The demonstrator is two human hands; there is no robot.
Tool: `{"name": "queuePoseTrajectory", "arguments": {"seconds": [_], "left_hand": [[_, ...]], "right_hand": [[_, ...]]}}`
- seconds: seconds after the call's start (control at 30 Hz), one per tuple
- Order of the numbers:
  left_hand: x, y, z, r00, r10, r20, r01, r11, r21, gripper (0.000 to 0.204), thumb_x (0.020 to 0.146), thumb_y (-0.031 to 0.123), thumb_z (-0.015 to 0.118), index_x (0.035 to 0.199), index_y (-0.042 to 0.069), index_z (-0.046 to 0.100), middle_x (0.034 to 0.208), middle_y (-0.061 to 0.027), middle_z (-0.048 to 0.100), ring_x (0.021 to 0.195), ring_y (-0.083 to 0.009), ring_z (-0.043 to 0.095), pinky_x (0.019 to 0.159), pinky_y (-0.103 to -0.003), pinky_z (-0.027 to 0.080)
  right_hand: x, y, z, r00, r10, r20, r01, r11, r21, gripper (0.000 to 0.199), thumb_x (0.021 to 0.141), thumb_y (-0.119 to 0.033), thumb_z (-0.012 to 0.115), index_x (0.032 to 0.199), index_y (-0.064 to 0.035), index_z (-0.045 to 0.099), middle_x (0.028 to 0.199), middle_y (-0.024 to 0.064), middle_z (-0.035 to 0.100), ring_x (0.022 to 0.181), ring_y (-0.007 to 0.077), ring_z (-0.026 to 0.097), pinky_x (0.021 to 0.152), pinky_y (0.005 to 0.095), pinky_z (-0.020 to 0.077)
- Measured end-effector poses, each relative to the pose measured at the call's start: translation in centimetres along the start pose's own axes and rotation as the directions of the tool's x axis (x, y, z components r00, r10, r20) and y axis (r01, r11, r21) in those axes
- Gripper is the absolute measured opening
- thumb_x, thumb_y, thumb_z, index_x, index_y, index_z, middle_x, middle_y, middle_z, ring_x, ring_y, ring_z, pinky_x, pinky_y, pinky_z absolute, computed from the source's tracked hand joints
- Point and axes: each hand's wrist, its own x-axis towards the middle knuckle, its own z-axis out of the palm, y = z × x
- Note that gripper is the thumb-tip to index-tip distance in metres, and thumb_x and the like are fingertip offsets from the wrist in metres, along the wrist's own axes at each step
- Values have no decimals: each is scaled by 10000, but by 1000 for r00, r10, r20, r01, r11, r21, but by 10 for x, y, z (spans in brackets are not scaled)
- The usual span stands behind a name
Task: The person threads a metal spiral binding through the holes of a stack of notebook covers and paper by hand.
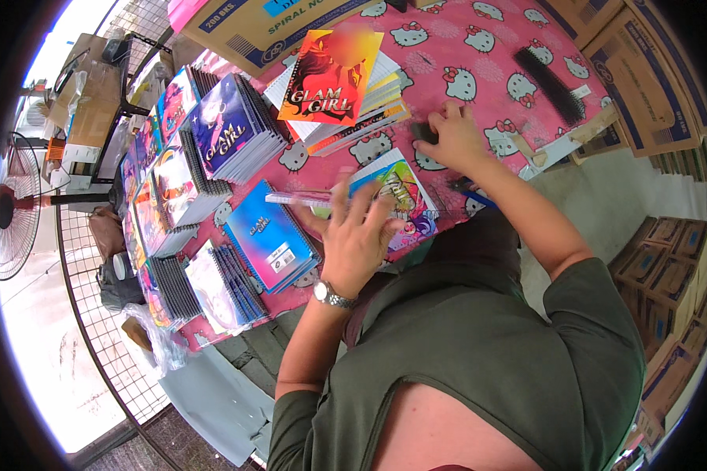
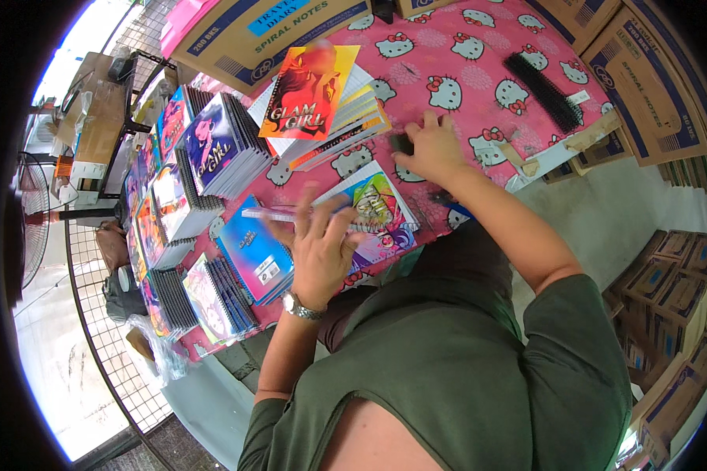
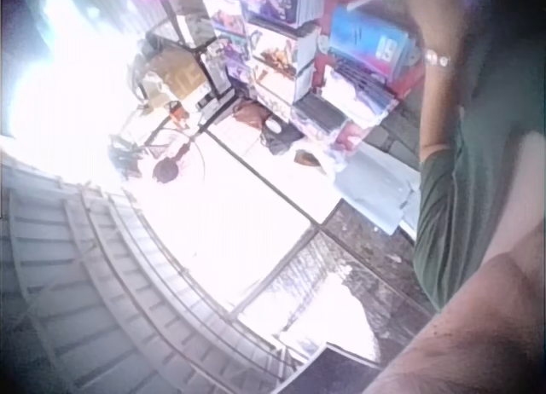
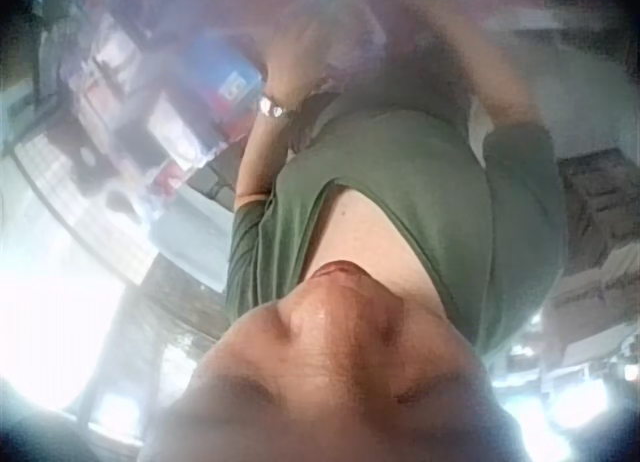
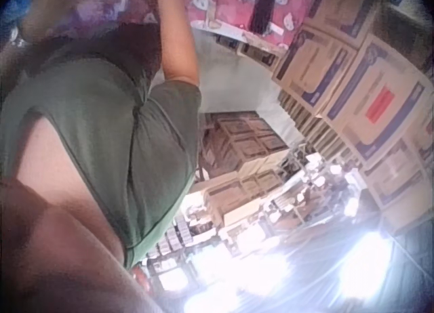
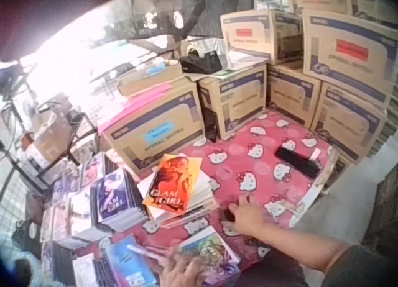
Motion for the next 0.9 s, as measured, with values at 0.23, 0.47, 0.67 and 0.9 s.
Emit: {"name": "queuePoseTrajectory", "arguments": {"seconds": [0.23,0.47,0.67,0.9], "left_hand": [[-22,-13,18,990,-122,-76,118,991,-55,398,717,365,842,1010,165,662,1137,-26,572,1319,-341,442,1112,-782,25],[-14,-10,11,995,-93,-46,89,993,-76,416,690,407,848,987,184,662,1072,-16,550,1238,-295,501,1081,-817,51],[-19,-7,1,997,-66,-40,63,995,-77,433,612,368,870,922,127,687,992,-27,580,1141,-307,534,1125,-673,130],[-22,-7,0,994,-105,-27,100,985,-142,453,621,407,863,958,161,686,1011,-5,585,1170,-280,538,1107,-753,65]], "right_hand": [[-30,-50,-73,651,-713,259,-65,288,955,492,858,-377,749,1250,-90,669,1299,83,527,1224,238,511,1068,403,400],[-29,-49,-79,641,-699,318,-124,314,941,502,786,-291,812,1239,-123,677,1337,82,405,1254,221,445,1074,371,372],[-21,-54,-74,573,-749,333,23,421,907,526,769,-311,824,1232,-127,658,1319,80,406,1272,218,418,1080,376,366],[-19,-55,-64,620,-709,336,140,521,842,527,778,-353,834,1205,-107,648,1286,61,414,1197,210,473,1028,379,415]]}}
